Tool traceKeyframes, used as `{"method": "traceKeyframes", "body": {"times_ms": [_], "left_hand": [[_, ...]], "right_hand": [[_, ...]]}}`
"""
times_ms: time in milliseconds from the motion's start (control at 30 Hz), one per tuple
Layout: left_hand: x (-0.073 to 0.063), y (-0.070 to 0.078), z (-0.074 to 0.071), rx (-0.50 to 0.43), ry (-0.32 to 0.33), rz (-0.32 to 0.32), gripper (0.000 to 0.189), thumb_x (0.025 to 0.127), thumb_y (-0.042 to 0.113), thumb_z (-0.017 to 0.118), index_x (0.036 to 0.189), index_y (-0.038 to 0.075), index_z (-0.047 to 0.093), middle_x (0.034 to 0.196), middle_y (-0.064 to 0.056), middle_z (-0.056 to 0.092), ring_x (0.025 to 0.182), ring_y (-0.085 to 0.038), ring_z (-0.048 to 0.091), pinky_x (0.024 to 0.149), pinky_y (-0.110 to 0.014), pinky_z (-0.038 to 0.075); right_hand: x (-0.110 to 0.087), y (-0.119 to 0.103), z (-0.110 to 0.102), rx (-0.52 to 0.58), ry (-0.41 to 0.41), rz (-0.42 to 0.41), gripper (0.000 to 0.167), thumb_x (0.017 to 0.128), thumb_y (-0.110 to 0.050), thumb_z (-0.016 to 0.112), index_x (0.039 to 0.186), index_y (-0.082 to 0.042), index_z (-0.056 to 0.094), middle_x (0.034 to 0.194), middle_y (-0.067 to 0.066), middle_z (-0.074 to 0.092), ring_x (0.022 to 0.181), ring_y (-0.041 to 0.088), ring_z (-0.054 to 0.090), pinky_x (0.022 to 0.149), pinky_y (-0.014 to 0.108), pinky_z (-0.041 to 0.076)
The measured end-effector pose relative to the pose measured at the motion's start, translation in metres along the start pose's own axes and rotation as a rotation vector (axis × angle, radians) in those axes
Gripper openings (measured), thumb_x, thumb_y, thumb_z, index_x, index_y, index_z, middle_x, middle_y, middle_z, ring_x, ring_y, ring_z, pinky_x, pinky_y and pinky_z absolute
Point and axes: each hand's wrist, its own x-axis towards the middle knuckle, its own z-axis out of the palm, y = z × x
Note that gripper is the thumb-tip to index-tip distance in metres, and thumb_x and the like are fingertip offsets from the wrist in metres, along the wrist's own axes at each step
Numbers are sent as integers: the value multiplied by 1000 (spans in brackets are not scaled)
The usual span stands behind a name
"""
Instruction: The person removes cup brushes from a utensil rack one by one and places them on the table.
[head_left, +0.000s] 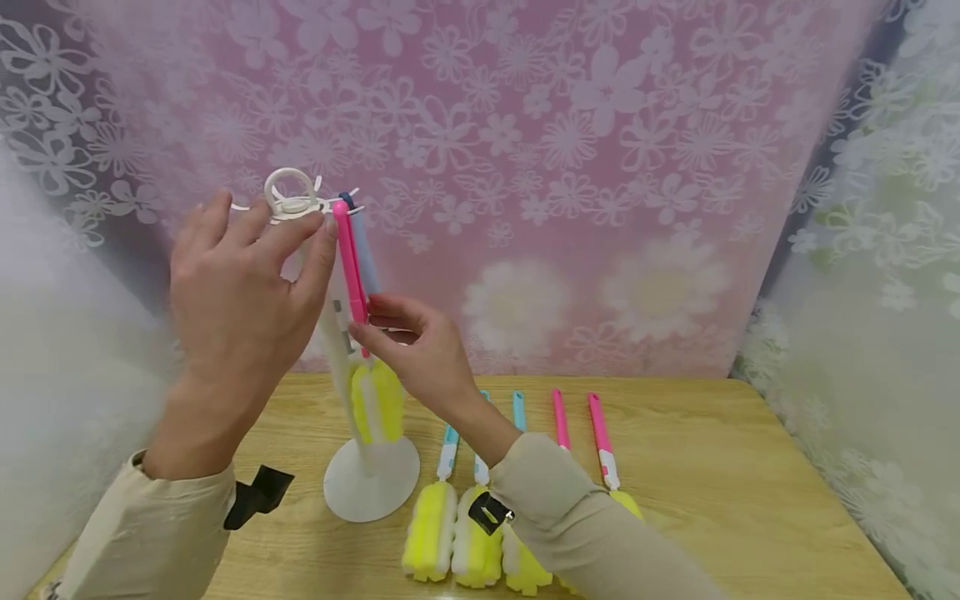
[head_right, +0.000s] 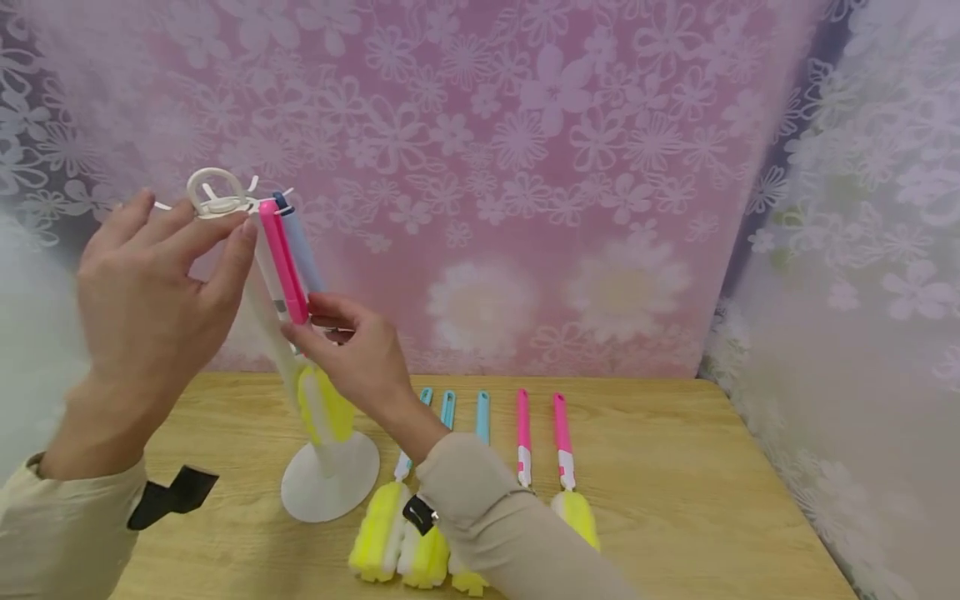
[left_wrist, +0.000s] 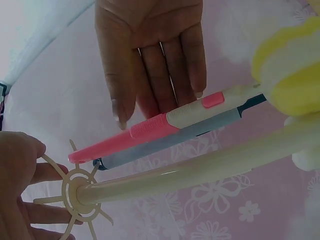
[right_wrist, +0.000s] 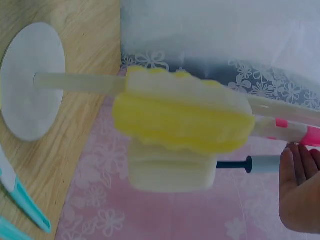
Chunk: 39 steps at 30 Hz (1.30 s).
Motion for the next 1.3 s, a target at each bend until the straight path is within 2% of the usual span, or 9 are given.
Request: {"method": "traceKeyframes", "body": {"times_ms": [200, 333, 533, 700, 900, 1100, 1300], "left_hand": [[0, 2, 2, 13, -12, -9, 36, 95, 34, 53, 108, 7, 73, 108, -23, 66, 119, -45, 49, 106, -54, 28], [3, 5, 3, 16, -8, -17, 37, 95, 34, 52, 107, 6, 73, 107, -22, 67, 118, -44, 50, 106, -54, 28], [4, 11, 4, 17, -26, -32, 38, 95, 34, 52, 106, 4, 73, 107, -23, 66, 121, -43, 49, 107, -53, 27], [4, 12, 4, 25, -40, -41, 37, 95, 32, 51, 106, 4, 73, 107, -23, 66, 121, -43, 48, 107, -53, 27], [3, 11, 4, 22, -35, -53, 36, 94, 30, 51, 105, 3, 73, 108, -23, 66, 123, -44, 46, 107, -54, 26], [1, 9, 4, 18, 7, -61, 36, 94, 32, 53, 102, 4, 74, 104, -23, 67, 121, -44, 47, 105, -54, 28], [-1, 8, 3, 2, 12, -85, 34, 94, 32, 57, 101, 4, 74, 105, -22, 67, 125, -43, 45, 107, -54, 26]], "right_hand": [[6, 5, 5, -40, 38, -29, 35, 87, -18, 71, 119, -3, 65, 105, 1, 68, 93, 11, 63, 83, 25, 51], [7, 4, 1, -36, 30, -13, 33, 87, -19, 70, 116, -3, 67, 103, 4, 69, 90, 13, 64, 80, 25, 52], [7, 3, -4, -54, 25, 5, 32, 87, -19, 71, 115, -4, 67, 102, 1, 69, 88, 11, 65, 79, 25, 53], [6, 1, -6, -25, 30, 23, 30, 86, -17, 72, 113, -4, 68, 100, -1, 69, 87, 12, 65, 78, 27, 53], [3, -6, -13, 19, 34, 3, 28, 87, -15, 71, 111, -2, 68, 100, 4, 69, 87, 15, 65, 78, 30, 54], [-5, -13, -32, -23, 63, -30, 25, 87, -15, 71, 108, -2, 68, 99, 4, 69, 87, 17, 65, 80, 31, 54], [-15, -23, -73, -96, 141, -82, 21, 85, -10, 72, 104, 0, 69, 95, 7, 70, 84, 21, 66, 78, 34, 54]]}}
